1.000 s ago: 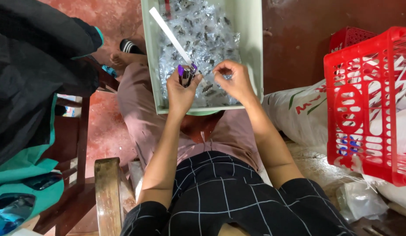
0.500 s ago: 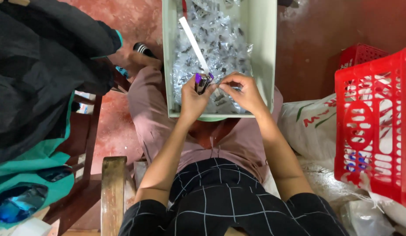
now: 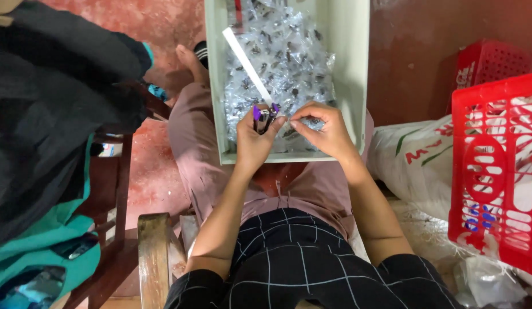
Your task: Using a lighter to heat and seal the ends of white plastic strips over a tray of packaged goods.
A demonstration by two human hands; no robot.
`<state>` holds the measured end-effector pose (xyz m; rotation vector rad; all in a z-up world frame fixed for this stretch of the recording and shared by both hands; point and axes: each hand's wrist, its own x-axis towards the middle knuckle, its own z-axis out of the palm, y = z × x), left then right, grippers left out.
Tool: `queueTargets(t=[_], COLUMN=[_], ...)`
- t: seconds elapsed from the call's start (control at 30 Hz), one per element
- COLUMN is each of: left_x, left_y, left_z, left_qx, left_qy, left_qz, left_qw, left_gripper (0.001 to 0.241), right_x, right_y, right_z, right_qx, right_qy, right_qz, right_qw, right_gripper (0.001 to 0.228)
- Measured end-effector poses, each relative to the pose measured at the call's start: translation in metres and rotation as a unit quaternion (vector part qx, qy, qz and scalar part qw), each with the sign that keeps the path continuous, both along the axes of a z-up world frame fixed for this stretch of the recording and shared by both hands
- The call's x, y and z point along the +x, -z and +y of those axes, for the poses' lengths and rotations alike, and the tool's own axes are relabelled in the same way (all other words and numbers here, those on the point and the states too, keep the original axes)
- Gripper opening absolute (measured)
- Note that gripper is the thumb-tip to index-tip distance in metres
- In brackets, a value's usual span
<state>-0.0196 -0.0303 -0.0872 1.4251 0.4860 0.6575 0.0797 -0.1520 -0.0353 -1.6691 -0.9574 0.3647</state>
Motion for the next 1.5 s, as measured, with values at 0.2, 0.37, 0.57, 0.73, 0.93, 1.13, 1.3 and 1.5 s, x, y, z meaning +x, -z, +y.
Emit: queueTargets(t=[0.2,0.37,0.57,0.73,0.93,1.13,1.3,1.5], left_x=[0.0,0.0,0.004,0.004,0.008,0.003,0.002,0.002], left_y=[-0.023,-0.022,-0.003,-0.001,-0.029,-0.022,-0.02,-0.019], left_z=[-0.002,-0.003,0.0,-0.007,-0.003,-0.004,-0.004,-0.004], left_qx=[0.017,0.01,0.044,0.052,0.164,0.148,0.137,0.105], left_qy=[0.029,0.046,0.037,0.03,0.04,0.064,0.065,0.053], left_qz=[0.048,0.095,0.101,0.091,0.073,0.09,0.086,0.081], left_qw=[0.998,0.994,0.993,0.994,0.983,0.983,0.985,0.99], left_gripper=[0.018,0.021,0.024,0.027,0.023,0.032,0.03,0.025], right_x=[0.009,0.006,0.003,0.005,0.006,0.009,0.006,0.002], right_y=[0.012,0.009,-0.005,-0.006,0.005,0.026,0.01,0.01], right_z=[0.0,0.001,0.008,0.006,0.008,-0.002,0.007,0.009], right_qx=[0.032,0.019,-0.012,-0.039,-0.077,-0.031,-0.003,-0.006], right_qy=[0.048,0.059,0.035,0.05,0.022,0.04,0.043,0.055], right_qz=[-0.023,-0.061,-0.197,-0.192,-0.231,-0.23,-0.235,-0.258], right_qw=[0.998,0.996,0.98,0.979,0.97,0.972,0.971,0.965], right_gripper=[0.009,0.009,0.008,0.012,0.01,0.01,0.009,0.007])
